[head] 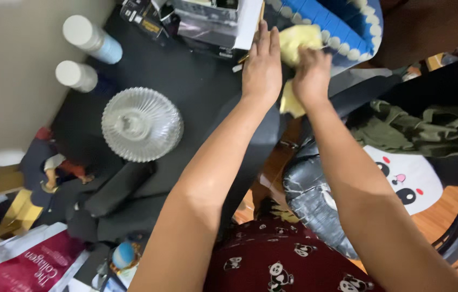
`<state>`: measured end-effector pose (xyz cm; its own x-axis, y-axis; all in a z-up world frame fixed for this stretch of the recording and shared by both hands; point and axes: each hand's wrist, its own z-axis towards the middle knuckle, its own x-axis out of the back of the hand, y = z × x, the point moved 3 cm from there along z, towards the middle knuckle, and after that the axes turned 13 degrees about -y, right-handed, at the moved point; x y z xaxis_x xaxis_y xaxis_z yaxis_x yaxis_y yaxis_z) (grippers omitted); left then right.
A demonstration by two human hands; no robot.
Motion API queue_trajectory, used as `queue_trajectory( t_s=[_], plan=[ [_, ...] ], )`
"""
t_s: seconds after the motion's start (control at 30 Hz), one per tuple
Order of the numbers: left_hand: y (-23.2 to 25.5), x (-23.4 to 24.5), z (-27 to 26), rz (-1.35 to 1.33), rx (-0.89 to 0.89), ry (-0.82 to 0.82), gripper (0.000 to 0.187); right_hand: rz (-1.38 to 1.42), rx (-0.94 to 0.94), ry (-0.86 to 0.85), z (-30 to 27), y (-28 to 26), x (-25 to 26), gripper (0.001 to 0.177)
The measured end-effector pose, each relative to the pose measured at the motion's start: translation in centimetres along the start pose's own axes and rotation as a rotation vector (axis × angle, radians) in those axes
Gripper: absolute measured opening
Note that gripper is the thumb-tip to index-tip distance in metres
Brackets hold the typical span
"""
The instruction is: The person cleans a cluttered desk surface using a yellow cloth. They systematically move items such as a computer mouse, figurines, a wallet, and a glass bowl to wipe the underlying surface, then return the items to their original positions.
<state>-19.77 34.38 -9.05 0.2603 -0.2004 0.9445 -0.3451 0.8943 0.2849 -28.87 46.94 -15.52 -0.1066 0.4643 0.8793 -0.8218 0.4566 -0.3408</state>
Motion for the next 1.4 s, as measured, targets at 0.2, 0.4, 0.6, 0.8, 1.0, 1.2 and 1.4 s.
queue_trajectory(
  t_s=[0.2, 0.4, 0.6, 0.8, 1.0, 1.2, 1.4],
  plan=[
    [0.1, -2.9, 4.0, 0.122, 0.109, -0.106, 0.041, 0.312, -0.149, -0.181, 1.1, -0.1, 6.2, 0.032],
    [-0.4, 1.0, -0.7, -0.045, 0.055, -0.089, 0.034, 0.267, 0.086, -0.077, 8.1, -1.5, 5.1, 0.051],
    [-4.7, 8.1, -8.4, -0.225, 0.161, -0.059, 0.052, 0.01, 0.077, -0.163, 5.2, -4.2, 1.3, 0.053],
    [-6.9, 8.9, -10.9, -0.347, 0.266, -0.109, 0.063, 0.266, 0.243, -0.326, -3.0, -9.1, 3.7, 0.061],
    [-7.7, 8.3, -11.3, -0.206, 0.302, -0.072, 0.069, 0.084, -0.052, -0.17, 0.2, -8.1, 2.6, 0.051],
    [-9.7, 7.5, -10.9, -0.17, 0.379, -0.053, 0.066, 0.182, 0.173, -0.441, -3.2, -14.0, 4.6, 0.045],
    [-9.5, 7.4, -11.3, -0.02, 0.287, 0.004, 0.072, 0.185, 0.161, -0.393, 3.0, -16.0, 5.8, 0.048]
  ],
)
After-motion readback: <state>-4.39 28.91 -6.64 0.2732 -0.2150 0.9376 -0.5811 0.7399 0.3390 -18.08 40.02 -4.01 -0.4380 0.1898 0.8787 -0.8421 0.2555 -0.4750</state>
